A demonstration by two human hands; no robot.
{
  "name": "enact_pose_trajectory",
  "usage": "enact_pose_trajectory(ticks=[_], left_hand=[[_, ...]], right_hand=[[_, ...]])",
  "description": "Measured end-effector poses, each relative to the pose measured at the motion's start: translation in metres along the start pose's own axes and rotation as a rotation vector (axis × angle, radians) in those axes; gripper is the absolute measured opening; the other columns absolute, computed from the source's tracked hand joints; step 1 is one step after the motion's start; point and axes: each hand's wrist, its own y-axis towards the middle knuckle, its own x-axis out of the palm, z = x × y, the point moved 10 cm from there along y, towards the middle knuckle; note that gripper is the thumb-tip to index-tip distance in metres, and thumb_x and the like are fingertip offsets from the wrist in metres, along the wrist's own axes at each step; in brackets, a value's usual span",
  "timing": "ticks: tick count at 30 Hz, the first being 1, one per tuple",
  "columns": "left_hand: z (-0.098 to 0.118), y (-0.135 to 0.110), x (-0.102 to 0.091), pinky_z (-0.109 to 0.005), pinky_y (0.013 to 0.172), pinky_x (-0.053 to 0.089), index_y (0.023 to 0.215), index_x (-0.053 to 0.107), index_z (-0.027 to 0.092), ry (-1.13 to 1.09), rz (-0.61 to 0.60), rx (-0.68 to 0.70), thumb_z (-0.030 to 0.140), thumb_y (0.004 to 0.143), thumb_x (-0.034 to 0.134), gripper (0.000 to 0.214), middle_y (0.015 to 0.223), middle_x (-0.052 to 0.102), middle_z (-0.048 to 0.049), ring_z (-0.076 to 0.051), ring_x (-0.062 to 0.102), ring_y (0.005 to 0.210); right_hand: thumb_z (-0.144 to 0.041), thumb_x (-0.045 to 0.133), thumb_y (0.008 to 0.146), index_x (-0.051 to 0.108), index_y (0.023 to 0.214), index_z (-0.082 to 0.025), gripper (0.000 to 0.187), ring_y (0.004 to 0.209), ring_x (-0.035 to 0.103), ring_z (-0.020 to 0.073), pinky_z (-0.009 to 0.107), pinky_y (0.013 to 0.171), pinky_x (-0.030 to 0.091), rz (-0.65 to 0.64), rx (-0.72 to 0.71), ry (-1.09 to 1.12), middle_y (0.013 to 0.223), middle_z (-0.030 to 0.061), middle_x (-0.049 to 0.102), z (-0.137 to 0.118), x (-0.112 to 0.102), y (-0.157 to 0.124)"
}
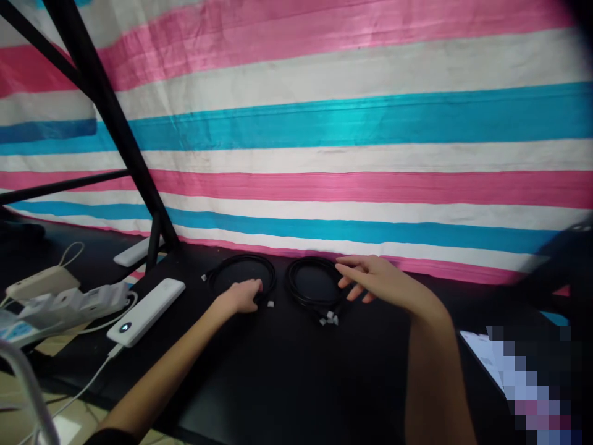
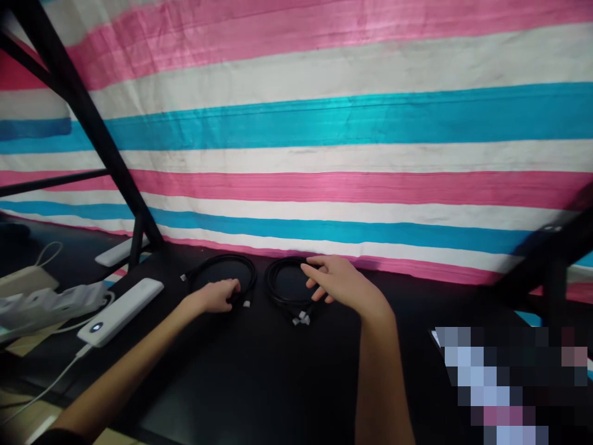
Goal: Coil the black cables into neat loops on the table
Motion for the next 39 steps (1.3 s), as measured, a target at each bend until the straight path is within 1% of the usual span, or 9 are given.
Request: enact_pose_trajectory(ticks=[2,5,12,17,21,25,31,35,39], left_hand=[[-0.003,-0.003,0.011,-0.031,0.069,0.045,0.091,0.064,0.021,0.016,0.001,0.005,0.017,0.062,0.06,0.029,0.088,0.069,-0.0073,-0.026,0.064,0.084],[-0.008,-0.007,-0.006,-0.032,0.069,0.045,0.086,0.066,0.022,0.022,0.064,0.013,0.025,0.074,0.052,0.018,0.09,0.07,-0.0063,-0.026,0.064,0.087],[-0.01,-0.056,-0.144,-0.032,0.079,0.047,0.102,0.068,0.02,-0.323,0.669,0.069,0.04,0.082,0.051,0.034,0.102,0.071,-0.0071,-0.026,0.063,0.095],[0.016,-0.093,-0.19,-0.025,0.062,0.047,0.087,0.073,0.017,-0.705,0.849,0.236,0.037,0.069,0.07,0.027,0.081,0.072,-0.0053,-0.018,0.063,0.07],[0.023,-0.077,-0.186,-0.018,0.039,0.028,0.091,0.071,0.016,-1.085,0.868,0.274,0.037,0.067,0.072,0.032,0.058,0.056,0.0022,-0.005,0.037,0.042],[0.025,-0.056,-0.179,-0.016,0.036,0.022,0.084,0.066,0.015,-1.275,0.92,0.294,0.038,0.068,0.071,0.029,0.053,0.042,0.0059,-0.002,0.029,0.04],[0.04,-0.028,-0.161,-0.016,0.036,0.026,0.076,0.051,0.018,-1.26,0.637,0.301,0.042,0.071,0.068,0.031,0.044,0.036,0.0091,-0.005,0.037,0.037],[0.03,-0.014,-0.153,-0.015,0.036,0.028,0.07,0.05,0.016,-1.266,0.542,0.27,0.043,0.07,0.069,0.033,0.046,0.038,0.0074,-0.006,0.041,0.039],[0.017,-0.012,-0.15,-0.013,0.034,0.015,0.069,0.051,0.015,-1.227,0.486,0.232,0.042,0.07,0.069,0.032,0.043,0.03,0.0097,-0.002,0.025,0.035]], right_hand=[[-0.038,0.049,0.089,0.049,0.13,-0.012,0.048,0.064,0.067,0.0126,0.019,0.049,0.048,0.022,-0.008,-0.009,0.095,0.0119,0.069,0.001,-0.006,-0.004],[-0.041,0.048,0.089,0.053,0.126,-0.015,0.046,0.065,0.067,0.0129,0.02,0.051,0.048,0.04,-0.037,-0.017,0.095,0.0106,0.069,0.002,-0.012,-0.007],[-0.044,0.047,0.088,0.049,0.128,-0.019,0.047,0.067,0.066,0.0134,0.022,0.053,0.047,0.045,-0.149,0.044,0.099,0.0106,0.067,-0.003,-0.01,0.003],[-0.043,0.06,0.08,0.047,0.131,-0.023,0.057,0.093,0.064,0.0203,0.029,0.069,0.052,0.145,-0.315,0.103,0.115,0.0108,0.062,-0.018,-0.01,0.011],[-0.043,0.064,0.078,0.057,0.119,-0.022,0.047,0.108,0.059,0.0213,0.036,0.093,0.046,0.004,-0.541,0.258,0.116,0.009,0.063,-0.053,0.007,0.006],[-0.045,0.051,0.088,0.059,0.111,-0.018,0.037,0.062,0.065,0.0135,0.029,0.066,0.051,0.053,-0.649,0.55,0.068,0.0007,0.065,-0.069,-0.005,-0.003],[-0.049,0.054,0.085,0.064,0.097,-0.014,0.038,0.03,0.045,0.0042,0.018,0.034,0.031,0.282,-0.593,0.748,0.056,-0.0014,0.06,-0.049,-0.035,0.001],[-0.052,0.059,0.078,0.063,0.092,-0.014,0.04,0.038,0.055,0.0082,0.019,0.036,0.042,0.371,-0.459,0.781,0.066,0.0032,0.066,-0.034,-0.039,0.013],[-0.054,0.062,0.075,0.064,0.094,-0.016,0.043,0.048,0.062,0.0107,0.018,0.039,0.048,0.435,-0.415,0.794,0.068,0.002,0.065,-0.024,-0.045,0.017]])
